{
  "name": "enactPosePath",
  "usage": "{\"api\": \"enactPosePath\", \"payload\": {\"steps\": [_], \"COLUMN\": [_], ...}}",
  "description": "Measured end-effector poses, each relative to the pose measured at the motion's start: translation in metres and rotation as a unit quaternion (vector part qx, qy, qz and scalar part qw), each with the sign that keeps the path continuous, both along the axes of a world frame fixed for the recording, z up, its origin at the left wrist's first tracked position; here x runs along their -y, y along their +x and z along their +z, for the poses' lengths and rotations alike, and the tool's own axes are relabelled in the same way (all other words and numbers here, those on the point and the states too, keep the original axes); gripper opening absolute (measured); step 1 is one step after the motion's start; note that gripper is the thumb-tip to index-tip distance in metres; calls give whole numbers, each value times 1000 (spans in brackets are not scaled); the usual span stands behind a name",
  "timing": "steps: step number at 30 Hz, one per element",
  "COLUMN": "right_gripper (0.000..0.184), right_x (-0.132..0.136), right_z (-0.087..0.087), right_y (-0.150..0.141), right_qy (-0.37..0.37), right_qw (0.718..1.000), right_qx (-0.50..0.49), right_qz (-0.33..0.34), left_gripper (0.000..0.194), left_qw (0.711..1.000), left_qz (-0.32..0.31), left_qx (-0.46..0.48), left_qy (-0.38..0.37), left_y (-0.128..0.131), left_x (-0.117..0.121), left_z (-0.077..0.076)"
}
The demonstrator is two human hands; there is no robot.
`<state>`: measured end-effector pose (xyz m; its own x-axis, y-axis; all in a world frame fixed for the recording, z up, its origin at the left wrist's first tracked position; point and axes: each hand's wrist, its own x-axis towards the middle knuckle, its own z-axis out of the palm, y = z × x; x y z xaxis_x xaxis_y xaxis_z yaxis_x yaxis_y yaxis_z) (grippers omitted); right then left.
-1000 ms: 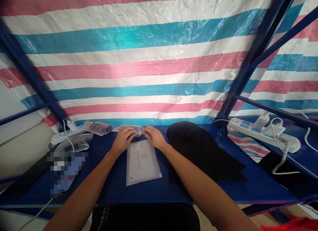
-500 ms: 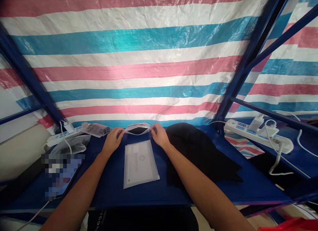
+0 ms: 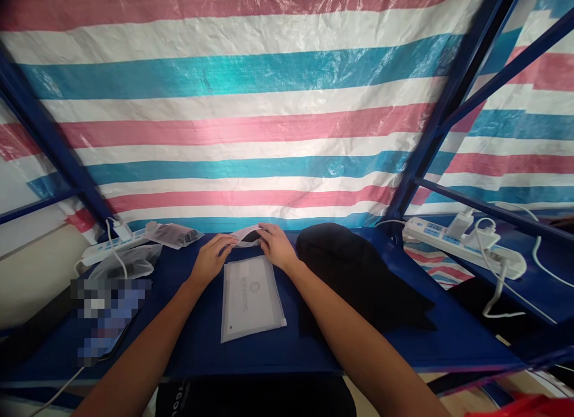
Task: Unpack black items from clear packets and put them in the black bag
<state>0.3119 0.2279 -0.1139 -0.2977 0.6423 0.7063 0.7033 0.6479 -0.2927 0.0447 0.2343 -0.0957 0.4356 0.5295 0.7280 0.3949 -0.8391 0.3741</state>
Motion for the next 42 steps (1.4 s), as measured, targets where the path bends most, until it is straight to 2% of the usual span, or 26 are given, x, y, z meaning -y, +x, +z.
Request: {"api": "enactPosePath", "payload": {"steps": [2, 4, 8, 11, 15, 17, 19, 21, 23, 26, 28, 31, 34, 42], "right_gripper": [42, 42, 46, 61, 69, 67, 63, 60, 56, 48, 45, 43, 37, 38], "right_x": [-2, -1, 4, 11, 19, 23, 27, 31, 35, 40, 40, 39, 37, 29], "right_z": [0, 2, 11, 16, 18, 18, 18, 19, 21, 27, 31, 35, 38, 36], "right_y": [0, -1, -7, -14, -23, -27, -31, -35, -37, -37, -36, -33, -30, -17], "right_qy": [-6, -5, -39, -131, -238, -257, -269, -300, -341, -379, -384, -377, -368, -340], "right_qw": [1000, 997, 971, 929, 875, 867, 865, 849, 819, 779, 766, 759, 759, 787], "right_qx": [-24, -74, -236, -347, -399, -398, -396, -405, -426, -451, -470, -492, -499, -481], "right_qz": [-6, -17, -28, 12, 136, 153, 148, 155, 177, 212, 214, 198, 198, 182], "left_gripper": [27, 32, 66, 58, 47, 48, 48, 44, 39, 34, 33, 34, 37, 45], "left_qw": [1000, 999, 988, 981, 968, 958, 953, 948, 932, 882, 849, 813, 790, 767], "left_qz": [4, 34, 100, 72, -5, -28, -24, -13, -24, -70, -90, -104, -109, -95], "left_qx": [7, 30, 111, 138, 142, 165, 188, 205, 237, 302, 339, 382, 405, 452], "left_qy": [10, 7, -38, -113, -208, -232, -238, -242, -274, -354, -394, -427, -448, -446], "left_y": [4, 6, 5, 3, 6, 8, 9, 9, 8, 5, 5, 4, 5, 14], "left_x": [3, 5, 2, -3, -5, -3, 0, 2, 3, 4, 2, -1, -3, -8], "left_z": [2, 3, 0, -5, -7, -6, -4, -1, 1, 3, 3, 3, 5, 9]}}
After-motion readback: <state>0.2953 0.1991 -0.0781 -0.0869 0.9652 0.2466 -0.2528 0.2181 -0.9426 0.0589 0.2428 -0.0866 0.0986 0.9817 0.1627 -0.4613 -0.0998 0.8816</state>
